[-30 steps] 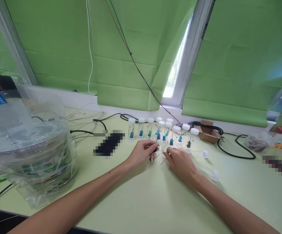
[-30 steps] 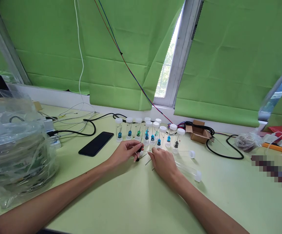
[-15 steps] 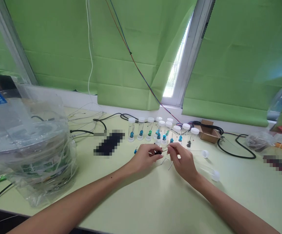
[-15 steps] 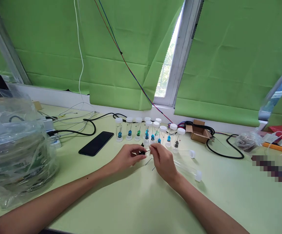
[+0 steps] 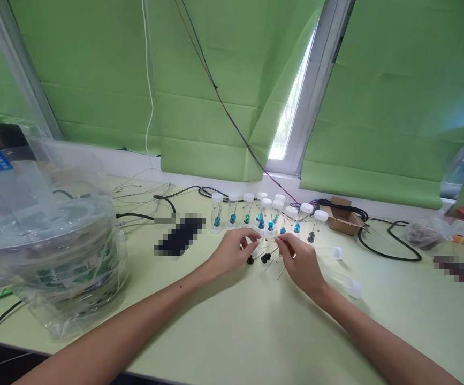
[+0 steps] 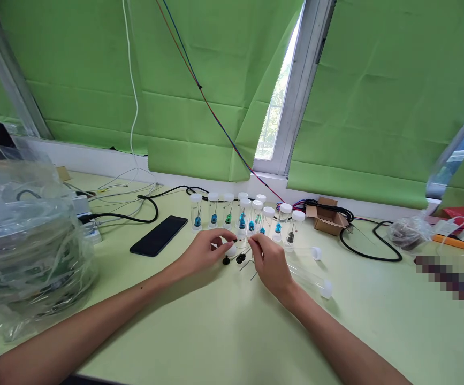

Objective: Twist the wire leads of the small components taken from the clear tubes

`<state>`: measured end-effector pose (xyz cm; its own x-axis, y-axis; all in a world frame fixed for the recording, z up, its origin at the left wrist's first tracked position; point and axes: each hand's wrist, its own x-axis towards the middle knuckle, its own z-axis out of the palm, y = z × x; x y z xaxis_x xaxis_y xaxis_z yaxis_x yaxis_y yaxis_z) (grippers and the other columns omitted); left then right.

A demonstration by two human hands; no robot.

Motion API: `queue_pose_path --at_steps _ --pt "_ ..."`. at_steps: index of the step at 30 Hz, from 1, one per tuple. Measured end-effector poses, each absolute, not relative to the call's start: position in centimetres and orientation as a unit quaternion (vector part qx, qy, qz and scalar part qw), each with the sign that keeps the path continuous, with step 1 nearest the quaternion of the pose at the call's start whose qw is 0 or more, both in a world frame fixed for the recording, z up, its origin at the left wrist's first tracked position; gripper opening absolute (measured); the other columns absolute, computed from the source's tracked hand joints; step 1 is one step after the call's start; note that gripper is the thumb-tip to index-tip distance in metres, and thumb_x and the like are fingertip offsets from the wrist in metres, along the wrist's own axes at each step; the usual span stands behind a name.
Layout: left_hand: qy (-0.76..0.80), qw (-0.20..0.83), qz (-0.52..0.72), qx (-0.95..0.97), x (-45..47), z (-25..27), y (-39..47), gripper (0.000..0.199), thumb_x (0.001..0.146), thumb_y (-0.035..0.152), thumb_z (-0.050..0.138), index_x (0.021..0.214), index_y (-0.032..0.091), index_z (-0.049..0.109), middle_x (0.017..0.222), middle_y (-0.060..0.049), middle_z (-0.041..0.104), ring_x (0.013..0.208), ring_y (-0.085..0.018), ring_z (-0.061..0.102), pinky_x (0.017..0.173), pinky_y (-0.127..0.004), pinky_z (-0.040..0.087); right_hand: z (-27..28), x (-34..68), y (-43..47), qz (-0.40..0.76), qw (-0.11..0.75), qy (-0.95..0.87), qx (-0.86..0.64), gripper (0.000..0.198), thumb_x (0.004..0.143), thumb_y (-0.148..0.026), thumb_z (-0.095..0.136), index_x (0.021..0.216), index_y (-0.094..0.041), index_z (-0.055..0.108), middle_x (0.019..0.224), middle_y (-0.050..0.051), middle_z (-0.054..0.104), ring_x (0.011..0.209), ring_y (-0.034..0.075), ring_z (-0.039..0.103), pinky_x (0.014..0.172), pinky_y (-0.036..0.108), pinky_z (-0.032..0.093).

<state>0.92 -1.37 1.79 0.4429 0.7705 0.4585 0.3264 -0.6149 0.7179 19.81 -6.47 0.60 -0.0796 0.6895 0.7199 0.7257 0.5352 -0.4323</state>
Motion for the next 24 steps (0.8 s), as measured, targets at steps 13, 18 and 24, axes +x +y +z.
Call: queue_pose_path --at_steps 13,18,24 --pt "0.374 0.169 0.383 0.828 -0.3 1.8 0.1 0.019 0.078 0.024 0.054 0.081 0.02 0.072 0.077 -0.006 0.069 0.062 -0.018 0.055 0.062 -0.03 0.04 0.2 20.0 -6.2 -0.011 0.427 -0.766 -0.481 0.023 0.097 -0.028 0.039 0.083 -0.019 0.055 0.069 0.001 0.059 0.059 0.013 0.052 0.056 0.024 0.037" --pt "0.399 0.162 0.366 0.825 -0.5 1.9 0.2 0.022 0.079 0.023 0.052 0.087 0.02 0.072 0.084 -0.007 0.069 0.07 -0.021 0.057 0.068 -0.032 0.042 0.2 19.8 -6.3 0.003 0.435 -0.764 -0.475 0.021 0.095 -0.029 0.042 0.085 -0.019 0.057 0.066 0.0 0.058 0.056 0.012 0.05 0.053 0.023 0.038" --pt "0.418 0.117 0.354 0.828 -1.1 1.3 0.9 0.023 0.079 0.02 0.05 0.091 0.019 0.071 0.09 -0.009 0.068 0.088 -0.026 0.059 0.08 -0.035 0.042 0.4 19.4 -6.6 0.083 0.454 -0.752 -0.471 0.018 0.093 -0.033 0.048 0.086 -0.02 0.057 0.065 -0.001 0.057 0.053 0.011 0.046 0.052 0.023 0.04"
